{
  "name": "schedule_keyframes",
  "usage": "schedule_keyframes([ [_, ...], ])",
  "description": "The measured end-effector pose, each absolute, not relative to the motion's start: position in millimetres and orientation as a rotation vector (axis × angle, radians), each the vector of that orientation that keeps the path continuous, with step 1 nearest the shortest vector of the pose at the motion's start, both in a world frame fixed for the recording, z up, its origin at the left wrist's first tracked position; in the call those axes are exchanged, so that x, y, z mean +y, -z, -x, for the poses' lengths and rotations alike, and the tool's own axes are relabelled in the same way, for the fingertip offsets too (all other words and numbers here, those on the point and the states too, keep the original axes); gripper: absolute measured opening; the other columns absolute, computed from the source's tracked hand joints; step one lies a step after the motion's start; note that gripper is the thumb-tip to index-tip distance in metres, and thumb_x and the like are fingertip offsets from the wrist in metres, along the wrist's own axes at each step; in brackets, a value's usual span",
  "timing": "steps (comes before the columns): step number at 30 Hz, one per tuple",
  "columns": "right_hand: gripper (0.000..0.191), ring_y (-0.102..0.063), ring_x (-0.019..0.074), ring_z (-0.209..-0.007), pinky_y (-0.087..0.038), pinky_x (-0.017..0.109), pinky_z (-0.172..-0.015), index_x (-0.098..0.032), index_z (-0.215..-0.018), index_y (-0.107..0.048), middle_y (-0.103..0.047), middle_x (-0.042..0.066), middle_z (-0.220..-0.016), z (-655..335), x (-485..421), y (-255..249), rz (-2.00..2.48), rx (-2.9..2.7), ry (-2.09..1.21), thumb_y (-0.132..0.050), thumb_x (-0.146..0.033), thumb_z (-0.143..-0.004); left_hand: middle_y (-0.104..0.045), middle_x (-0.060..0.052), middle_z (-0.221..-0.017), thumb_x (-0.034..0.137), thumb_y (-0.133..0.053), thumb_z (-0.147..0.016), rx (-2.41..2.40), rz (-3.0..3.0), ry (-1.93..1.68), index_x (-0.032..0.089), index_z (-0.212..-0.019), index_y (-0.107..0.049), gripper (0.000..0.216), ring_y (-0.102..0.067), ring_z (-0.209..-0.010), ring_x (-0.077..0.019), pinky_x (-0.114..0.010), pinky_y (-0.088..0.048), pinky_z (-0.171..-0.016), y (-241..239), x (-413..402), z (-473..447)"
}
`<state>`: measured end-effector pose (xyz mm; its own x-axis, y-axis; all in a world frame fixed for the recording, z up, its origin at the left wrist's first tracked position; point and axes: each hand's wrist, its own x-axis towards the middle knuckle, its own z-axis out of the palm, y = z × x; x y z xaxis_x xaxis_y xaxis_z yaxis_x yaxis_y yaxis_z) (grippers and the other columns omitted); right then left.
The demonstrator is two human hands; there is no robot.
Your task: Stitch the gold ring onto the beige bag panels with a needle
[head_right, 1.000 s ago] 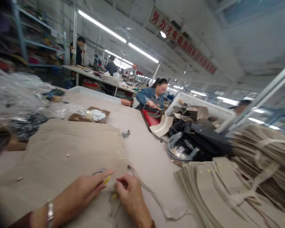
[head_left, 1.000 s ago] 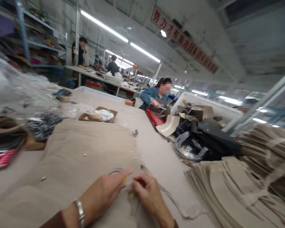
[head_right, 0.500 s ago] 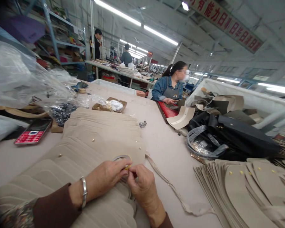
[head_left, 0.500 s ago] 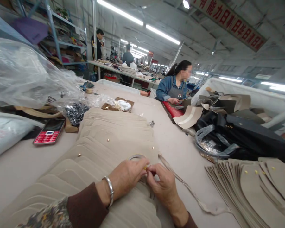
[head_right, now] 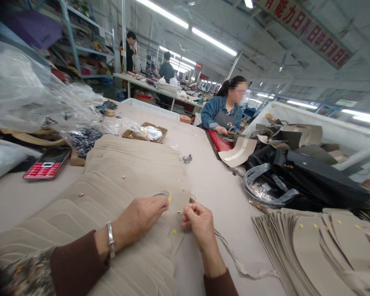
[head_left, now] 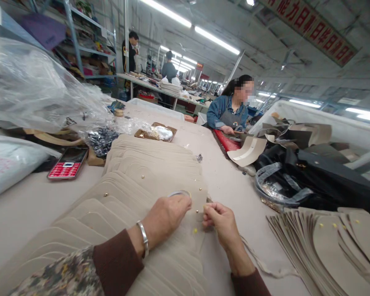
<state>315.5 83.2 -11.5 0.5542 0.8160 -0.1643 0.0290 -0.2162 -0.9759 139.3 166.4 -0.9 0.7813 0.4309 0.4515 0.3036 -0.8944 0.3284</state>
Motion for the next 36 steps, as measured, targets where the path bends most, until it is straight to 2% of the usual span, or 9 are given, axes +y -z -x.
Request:
schedule_keyframes([
  [5, 0.037, -0.052, 0.0084, -0.039, -0.044, 0.020, -0.042, -0.012, -0.068, -0.064, -0.061, 0.000, -0.050, -329, 84, 22, 1.731, -0.839, -0.927, -0.074, -0.046, -0.061, -0.060, -0.004, -0.084, 0.010, -0.046, -0.091, 0.650, -2.953, -0.477, 0.018, -0.085, -0.054, 0.013, -0.052, -0.080, -0.0212, -0.034, -0.040, -0.076, -3, 179, -138],
  [9, 0.032, -0.051, 0.0081, -0.040, -0.042, 0.019, -0.042, -0.012, -0.067, -0.065, -0.059, -0.001, -0.049, -327, 84, 24, 1.771, -0.900, -0.941, -0.073, -0.043, -0.065, -0.059, -0.005, -0.087, 0.009, -0.045, -0.090, 0.672, -2.983, -0.434, 0.018, -0.088, -0.054, 0.013, -0.050, -0.082, -0.0226, -0.038, -0.039, -0.081, -2, 179, -136],
  [18, 0.022, -0.050, 0.0107, -0.049, -0.039, 0.021, -0.048, -0.016, -0.076, -0.069, -0.058, -0.002, -0.055, -329, 79, 27, 1.929, -1.306, -0.820, -0.059, -0.034, -0.080, -0.057, -0.006, -0.084, 0.009, -0.041, -0.091, 0.707, -2.980, -0.390, 0.018, -0.090, -0.053, 0.015, -0.051, -0.079, -0.0223, -0.036, -0.039, -0.074, 4, 179, -129],
  [25, 0.019, -0.058, 0.0150, -0.058, -0.039, 0.025, -0.056, -0.018, -0.071, -0.071, -0.068, 0.001, -0.063, -318, 79, 16, 2.012, -1.579, -0.487, -0.057, -0.028, -0.080, -0.058, -0.006, -0.086, 0.008, -0.042, -0.090, 0.726, -2.966, -0.408, 0.018, -0.090, -0.052, 0.014, -0.052, -0.081, -0.0229, -0.035, -0.039, -0.072, 4, 176, -128],
  [29, 0.019, -0.061, 0.0162, -0.063, -0.041, 0.026, -0.062, -0.019, -0.073, -0.072, -0.071, 0.002, -0.070, -313, 80, 15, 2.013, -1.609, -0.420, -0.055, -0.025, -0.081, -0.058, -0.006, -0.088, 0.008, -0.043, -0.089, 0.741, -2.958, -0.400, 0.018, -0.090, -0.053, 0.014, -0.052, -0.082, -0.0230, -0.036, -0.040, -0.074, 4, 175, -128],
  [33, 0.017, -0.062, 0.0172, -0.063, -0.043, 0.028, -0.062, -0.020, -0.071, -0.071, -0.069, 0.002, -0.068, -313, 84, 17, 2.065, -1.551, -0.438, -0.057, -0.026, -0.079, -0.058, -0.006, -0.087, 0.008, -0.044, -0.088, 0.747, -2.952, -0.387, 0.018, -0.091, -0.053, 0.014, -0.052, -0.082, -0.0232, -0.036, -0.040, -0.074, 3, 176, -129],
  [35, 0.016, -0.061, 0.0176, -0.061, -0.044, 0.028, -0.059, -0.020, -0.082, -0.070, -0.066, 0.001, -0.064, -316, 85, 20, 2.061, -1.463, -0.493, -0.059, -0.030, -0.077, -0.058, -0.006, -0.087, 0.007, -0.044, -0.088, 0.749, -2.949, -0.389, 0.018, -0.091, -0.053, 0.014, -0.052, -0.082, -0.0231, -0.036, -0.040, -0.073, 2, 176, -128],
  [36, 0.022, -0.060, 0.0176, -0.058, -0.045, 0.028, -0.056, -0.020, -0.092, -0.069, -0.064, 0.000, -0.062, -318, 85, 21, 2.042, -1.380, -0.555, -0.059, -0.033, -0.077, -0.058, -0.006, -0.087, 0.007, -0.044, -0.088, 0.750, -2.948, -0.390, 0.018, -0.091, -0.053, 0.015, -0.052, -0.082, -0.0229, -0.035, -0.040, -0.073, 2, 176, -128],
])
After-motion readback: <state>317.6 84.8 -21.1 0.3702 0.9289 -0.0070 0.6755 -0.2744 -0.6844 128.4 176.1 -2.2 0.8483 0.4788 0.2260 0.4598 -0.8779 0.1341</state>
